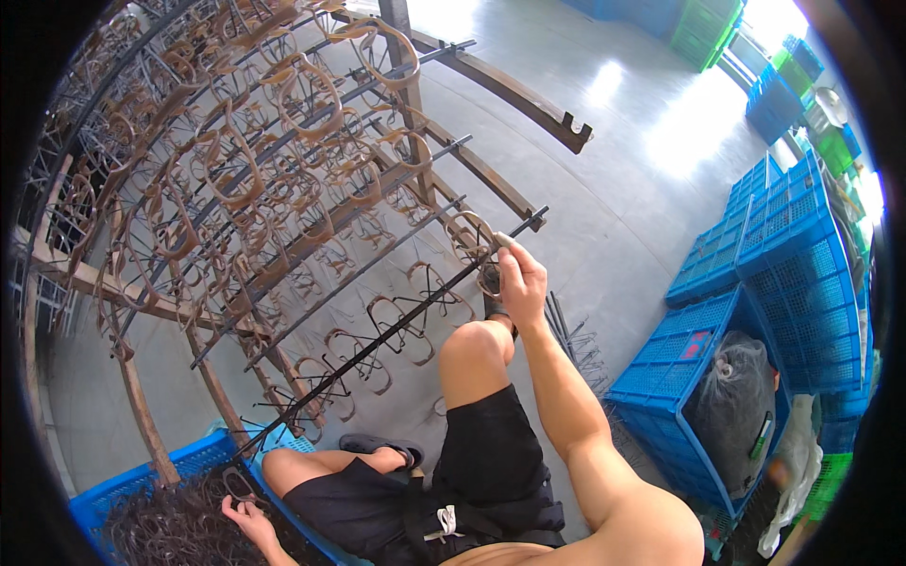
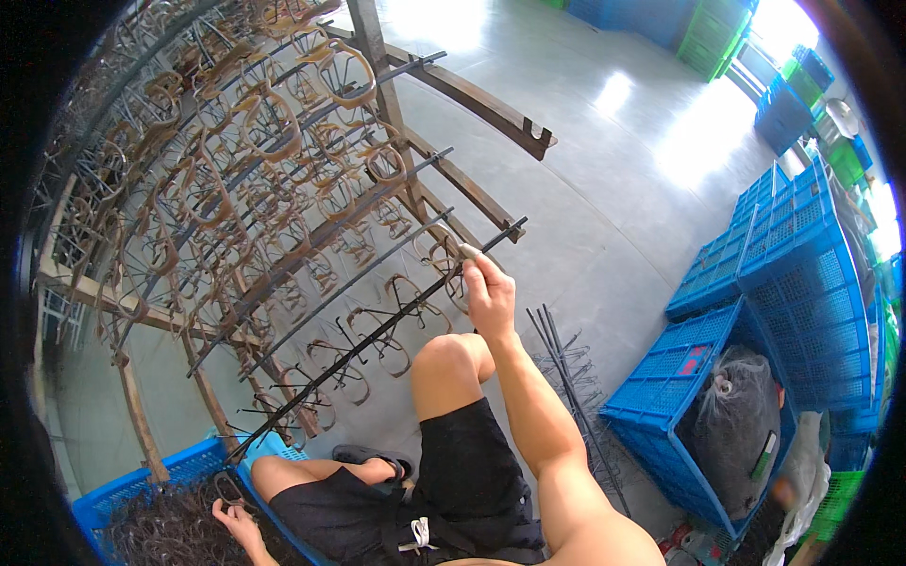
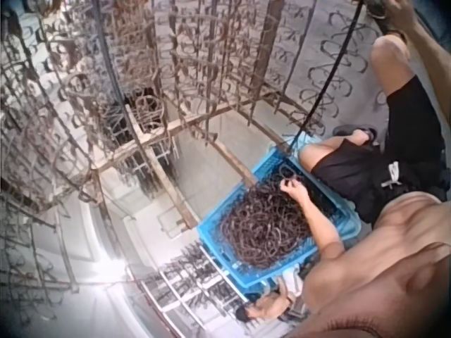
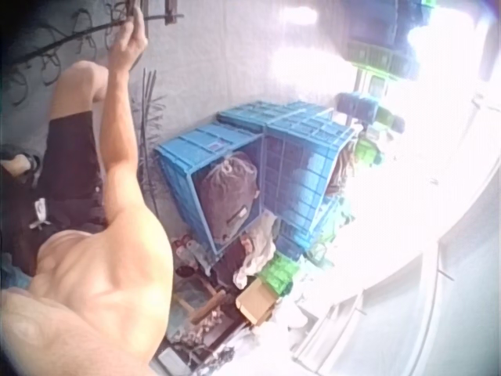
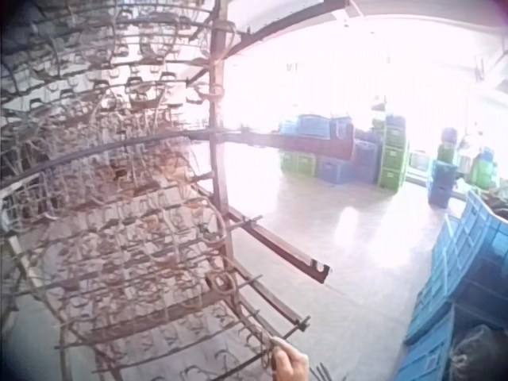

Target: The person sits on the floor and repeatedly picks up metal hooks from a blue basket, then attaches them to a metal rack structure. The person handles the hooks one by one, placing them onto the rack's horizontal bars.

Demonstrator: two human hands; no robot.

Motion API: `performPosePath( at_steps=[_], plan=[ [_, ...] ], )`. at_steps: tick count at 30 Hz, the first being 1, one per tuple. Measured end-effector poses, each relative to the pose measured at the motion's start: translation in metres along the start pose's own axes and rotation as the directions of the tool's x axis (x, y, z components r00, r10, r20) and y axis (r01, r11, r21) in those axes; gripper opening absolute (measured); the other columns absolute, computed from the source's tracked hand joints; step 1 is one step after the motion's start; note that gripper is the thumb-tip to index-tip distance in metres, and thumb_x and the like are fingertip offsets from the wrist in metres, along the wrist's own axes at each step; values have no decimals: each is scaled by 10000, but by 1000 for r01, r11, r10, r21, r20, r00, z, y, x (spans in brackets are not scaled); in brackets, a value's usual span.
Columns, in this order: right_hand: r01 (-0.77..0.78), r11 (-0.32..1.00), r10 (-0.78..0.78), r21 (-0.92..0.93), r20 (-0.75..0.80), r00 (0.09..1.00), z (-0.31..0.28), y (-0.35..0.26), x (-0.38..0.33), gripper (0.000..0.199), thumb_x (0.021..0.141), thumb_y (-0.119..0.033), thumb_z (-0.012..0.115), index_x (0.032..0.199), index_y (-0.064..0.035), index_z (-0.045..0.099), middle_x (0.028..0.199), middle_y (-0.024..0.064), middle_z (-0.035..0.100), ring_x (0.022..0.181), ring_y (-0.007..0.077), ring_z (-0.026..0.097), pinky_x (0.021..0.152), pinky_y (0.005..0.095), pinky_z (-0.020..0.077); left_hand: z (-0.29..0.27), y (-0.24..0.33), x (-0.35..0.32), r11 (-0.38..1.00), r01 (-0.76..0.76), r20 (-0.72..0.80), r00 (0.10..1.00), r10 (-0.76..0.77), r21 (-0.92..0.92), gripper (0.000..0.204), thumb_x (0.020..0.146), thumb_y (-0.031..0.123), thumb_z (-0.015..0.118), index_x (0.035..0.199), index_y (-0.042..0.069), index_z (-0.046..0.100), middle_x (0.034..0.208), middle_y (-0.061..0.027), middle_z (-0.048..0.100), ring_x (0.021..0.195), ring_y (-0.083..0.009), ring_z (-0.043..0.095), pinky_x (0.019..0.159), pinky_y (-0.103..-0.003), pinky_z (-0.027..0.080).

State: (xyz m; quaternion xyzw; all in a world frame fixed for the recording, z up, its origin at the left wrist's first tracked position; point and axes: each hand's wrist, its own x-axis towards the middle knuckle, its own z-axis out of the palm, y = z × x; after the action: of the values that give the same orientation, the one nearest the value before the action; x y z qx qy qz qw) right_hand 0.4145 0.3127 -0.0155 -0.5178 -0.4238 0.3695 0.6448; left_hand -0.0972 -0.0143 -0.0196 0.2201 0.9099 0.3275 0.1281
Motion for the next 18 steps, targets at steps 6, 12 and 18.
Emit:
performPosePath(
  at_steps=[6, 12, 18],
  plan=[
    [-22, 999, 23, 47, -6, 1000, 8, 5, -8, 256, 877, -113, 530, 1095, -7, 614, 571, -75, 430, 508, 13, 350, 437, 189, 273, 11, -22, 9, 965, 78, 71, 996, -62, -249, 388, 890, 2, 400, 1276, 22, 359, 1055, -122, 551, 754, -137, 505, 666, -255, 415],
    [208, 959, -228, -193, -87, 970, 8, 3, -2, 236, 871, -105, 530, 1062, 1, 620, 577, -41, 451, 523, 29, 377, 453, 201, 314, -2, -18, 10, 903, 278, 350, 923, -157, -328, 200, 820, -26, 412, 989, -46, 517, 840, -62, 517, 686, -123, 505, 627, -240, 420],
    [-221, 954, 221, 202, 24, 975, 0, -19, 4, 242, 893, -154, 534, 1075, -13, 609, 596, -42, 473, 480, 24, 378, 418, 193, 293, -18, 1, -9, 974, 208, 310, 935, -170, -91, 151, 830, -41, 486, 952, -57, 575, 793, -82, 573, 631, -138, 558, 581, -249, 471]
  ],
)
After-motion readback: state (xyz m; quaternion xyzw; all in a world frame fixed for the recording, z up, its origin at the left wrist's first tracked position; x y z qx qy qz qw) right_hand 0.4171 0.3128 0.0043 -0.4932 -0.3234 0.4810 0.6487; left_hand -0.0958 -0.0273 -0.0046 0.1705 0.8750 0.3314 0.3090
